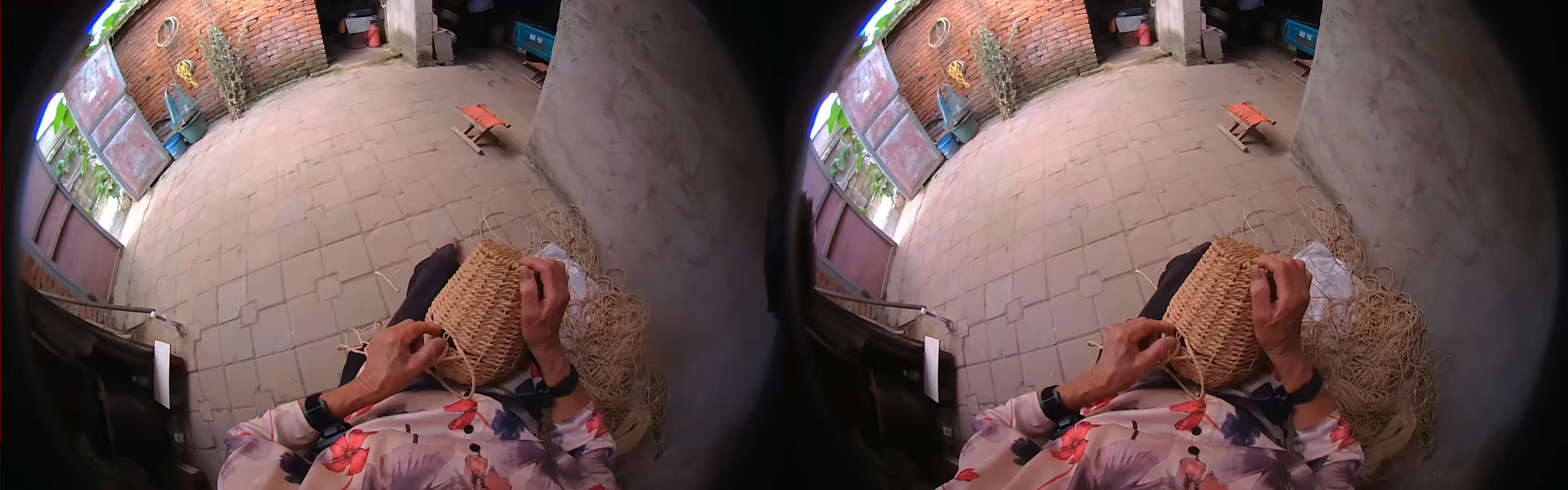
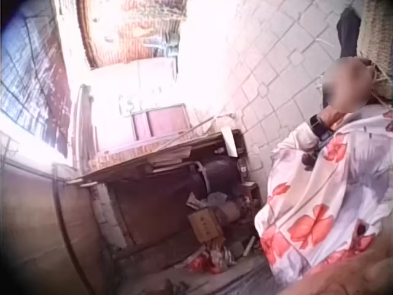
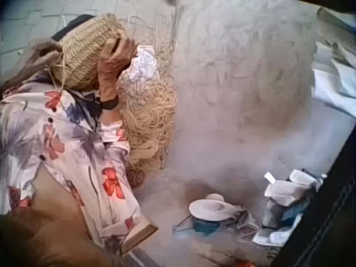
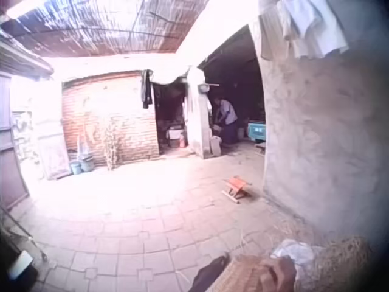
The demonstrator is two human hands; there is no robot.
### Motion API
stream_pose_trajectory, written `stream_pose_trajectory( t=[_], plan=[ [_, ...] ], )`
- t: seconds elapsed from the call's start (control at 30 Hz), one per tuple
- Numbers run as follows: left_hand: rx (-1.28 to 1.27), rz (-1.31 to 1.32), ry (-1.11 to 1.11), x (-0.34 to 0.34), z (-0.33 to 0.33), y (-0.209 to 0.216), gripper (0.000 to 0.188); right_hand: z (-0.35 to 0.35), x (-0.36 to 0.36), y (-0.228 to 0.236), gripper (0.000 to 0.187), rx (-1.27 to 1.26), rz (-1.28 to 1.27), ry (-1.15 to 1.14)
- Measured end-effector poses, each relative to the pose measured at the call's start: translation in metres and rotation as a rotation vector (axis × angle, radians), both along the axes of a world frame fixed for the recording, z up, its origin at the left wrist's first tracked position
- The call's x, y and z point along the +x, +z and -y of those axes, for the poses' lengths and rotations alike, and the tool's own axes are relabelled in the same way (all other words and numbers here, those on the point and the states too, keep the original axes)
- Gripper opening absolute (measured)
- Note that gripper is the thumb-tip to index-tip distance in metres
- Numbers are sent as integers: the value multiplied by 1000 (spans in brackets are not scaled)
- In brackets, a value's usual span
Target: Weaving a small basket using straw or similar natural fibers.
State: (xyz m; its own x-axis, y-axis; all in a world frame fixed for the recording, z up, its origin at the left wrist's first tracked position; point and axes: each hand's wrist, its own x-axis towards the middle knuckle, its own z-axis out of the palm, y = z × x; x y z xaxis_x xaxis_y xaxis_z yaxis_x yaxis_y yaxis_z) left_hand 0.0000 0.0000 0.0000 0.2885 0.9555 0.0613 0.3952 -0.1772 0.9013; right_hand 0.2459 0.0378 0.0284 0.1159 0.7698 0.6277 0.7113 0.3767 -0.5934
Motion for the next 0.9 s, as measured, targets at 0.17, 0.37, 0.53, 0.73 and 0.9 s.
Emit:
stream_pose_trajectory(
  t=[0.17,0.37,0.53,0.73,0.9],
  plan=[
    [96,-233,127,20,-7,15,23,-13,-2,19,14,213,218,27],
    [10,-237,196,3,4,2,25,6,-32,25,18,256,280,19],
    [136,-253,221,16,-22,-18,23,7,-35,24,18,303,322,-80],
    [183,-241,64,20,-33,-4,18,-10,-24,55,23,92,407,-116],
    [171,-183,-31,20,-26,17,17,-41,-47,56,26,-69,549,-51]
  ],
)
